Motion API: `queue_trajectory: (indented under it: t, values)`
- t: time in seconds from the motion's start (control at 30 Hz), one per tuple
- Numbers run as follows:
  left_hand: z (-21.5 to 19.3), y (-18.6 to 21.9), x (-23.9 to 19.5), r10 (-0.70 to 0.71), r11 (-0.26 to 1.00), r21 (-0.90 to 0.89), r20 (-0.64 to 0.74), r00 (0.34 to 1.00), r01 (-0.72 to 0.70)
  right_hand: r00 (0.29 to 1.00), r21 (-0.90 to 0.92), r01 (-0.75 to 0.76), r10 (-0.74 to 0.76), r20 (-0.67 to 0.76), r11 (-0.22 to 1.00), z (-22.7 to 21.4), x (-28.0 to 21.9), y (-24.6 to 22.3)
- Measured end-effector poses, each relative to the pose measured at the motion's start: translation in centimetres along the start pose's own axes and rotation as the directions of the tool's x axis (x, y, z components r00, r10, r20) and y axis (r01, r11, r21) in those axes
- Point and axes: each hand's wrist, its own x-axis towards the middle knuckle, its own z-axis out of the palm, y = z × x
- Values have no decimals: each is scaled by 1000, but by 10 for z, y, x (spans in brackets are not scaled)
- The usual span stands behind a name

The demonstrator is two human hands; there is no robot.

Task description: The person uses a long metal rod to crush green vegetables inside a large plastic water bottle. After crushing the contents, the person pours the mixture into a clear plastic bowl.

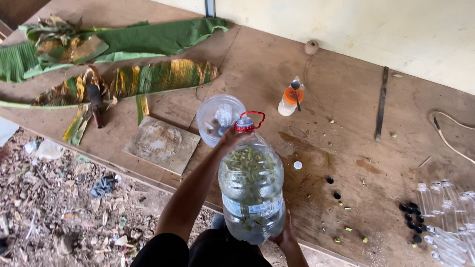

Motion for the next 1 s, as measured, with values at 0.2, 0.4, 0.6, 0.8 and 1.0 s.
queue_trajectory:
  t: [0.2,0.4,0.6,0.8,1.0]
  values:
    - [-13,-44,1,-200,961,-193,-3,980,196,998,-77,-34,30,-50,996,-12,-19,15]
    - [-28,-63,1,-239,926,-287,58,969,245,996,-99,-27,19,-84,995,0,-27,27]
    - [-40,-62,10,-319,908,-247,119,940,339,984,-122,-58,37,-172,991,13,-32,28]
    - [-47,-59,15,-321,909,-234,141,937,346,969,-204,-75,22,-247,976,24,-40,30]
    - [-65,-61,12,-395,910,-81,135,909,407,937,-286,-127,20,-349,950,34,-54,30]
